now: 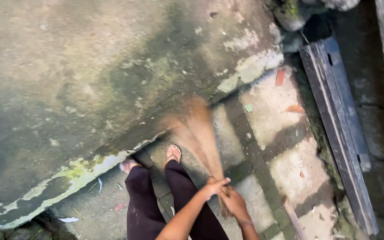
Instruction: Sweeping an outdoor stone-tiled floor using a stick broom.
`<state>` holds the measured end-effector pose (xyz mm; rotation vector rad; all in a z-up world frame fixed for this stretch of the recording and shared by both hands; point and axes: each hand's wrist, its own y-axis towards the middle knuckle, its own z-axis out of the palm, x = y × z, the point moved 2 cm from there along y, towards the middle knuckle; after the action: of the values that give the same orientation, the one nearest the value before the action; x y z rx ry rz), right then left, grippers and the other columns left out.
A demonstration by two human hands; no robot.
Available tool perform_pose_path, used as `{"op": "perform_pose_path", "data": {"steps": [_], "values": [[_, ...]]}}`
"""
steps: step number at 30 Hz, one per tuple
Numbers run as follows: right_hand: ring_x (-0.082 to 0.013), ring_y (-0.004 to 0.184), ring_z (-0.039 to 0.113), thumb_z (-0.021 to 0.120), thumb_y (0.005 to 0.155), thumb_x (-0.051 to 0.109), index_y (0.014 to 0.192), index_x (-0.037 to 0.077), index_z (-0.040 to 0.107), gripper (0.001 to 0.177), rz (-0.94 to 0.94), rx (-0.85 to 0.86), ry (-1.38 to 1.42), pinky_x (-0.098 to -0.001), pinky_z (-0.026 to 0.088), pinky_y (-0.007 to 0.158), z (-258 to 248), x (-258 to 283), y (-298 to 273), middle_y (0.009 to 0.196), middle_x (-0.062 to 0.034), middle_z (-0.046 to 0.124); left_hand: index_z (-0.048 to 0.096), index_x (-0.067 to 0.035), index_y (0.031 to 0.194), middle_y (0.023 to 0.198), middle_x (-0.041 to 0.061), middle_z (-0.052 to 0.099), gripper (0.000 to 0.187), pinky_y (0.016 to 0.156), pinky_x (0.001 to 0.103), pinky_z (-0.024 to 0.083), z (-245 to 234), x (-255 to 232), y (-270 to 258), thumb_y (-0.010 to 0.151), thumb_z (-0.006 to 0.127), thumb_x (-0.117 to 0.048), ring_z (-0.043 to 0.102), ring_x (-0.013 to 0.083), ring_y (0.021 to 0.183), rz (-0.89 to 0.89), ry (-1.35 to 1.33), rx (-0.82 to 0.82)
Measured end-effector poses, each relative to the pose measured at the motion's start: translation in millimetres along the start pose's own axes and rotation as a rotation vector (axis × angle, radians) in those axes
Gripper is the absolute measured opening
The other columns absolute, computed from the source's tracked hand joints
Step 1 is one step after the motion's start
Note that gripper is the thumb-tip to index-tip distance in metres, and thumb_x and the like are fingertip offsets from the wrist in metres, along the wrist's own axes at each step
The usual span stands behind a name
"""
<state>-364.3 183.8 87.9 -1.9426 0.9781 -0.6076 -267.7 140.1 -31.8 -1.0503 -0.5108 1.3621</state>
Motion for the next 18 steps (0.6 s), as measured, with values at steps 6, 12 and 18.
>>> {"op": "perform_pose_path", "data": {"steps": [6, 12, 18], "values": [[-0.0325, 0.099, 0.076, 0.067, 0.09, 0.033, 0.118, 0.008, 0.071, 0.038, -0.343, -0.266, 0.541, -0.0411, 0.058, 0.089, 45.7, -33.8, -5.1, 0.107, -0.0197, 0.078, 0.065, 0.0, 0.116, 0.09, 0.001, 0.072, 0.052, 0.069, 0.028, 0.056, 12.1, -60.4, -84.0, 0.082, 0.084, -0.034, 0.068, 0.0113, 0.077, 0.13, 0.076, 0.13], [-0.0371, 0.088, 0.074, 0.068, 0.09, 0.051, 0.114, 0.012, 0.072, 0.045, -0.88, -0.005, 0.007, -0.0478, 0.059, 0.077, -0.5, 192.9, -30.1, 0.105, -0.0194, 0.073, 0.075, 0.0, 0.104, 0.081, 0.008, 0.069, 0.029, 0.058, 0.033, 0.047, -156.0, -57.9, -132.5, 0.084, 0.07, -0.021, 0.061, 0.0195, 0.066, 0.211, -0.351, -0.315], [-0.0373, 0.077, 0.074, 0.054, 0.093, 0.046, 0.095, 0.009, 0.074, 0.042, -1.009, 0.142, -0.421, -0.0531, 0.058, 0.063, 16.7, 332.6, 25.0, 0.095, -0.0175, 0.073, 0.065, -0.008, 0.122, 0.111, 0.01, 0.071, 0.042, 0.093, 0.038, 0.053, -255.6, -101.9, -99.2, 0.094, 0.061, -0.039, 0.068, 0.0205, 0.101, 0.34, -0.658, -0.588]]}}
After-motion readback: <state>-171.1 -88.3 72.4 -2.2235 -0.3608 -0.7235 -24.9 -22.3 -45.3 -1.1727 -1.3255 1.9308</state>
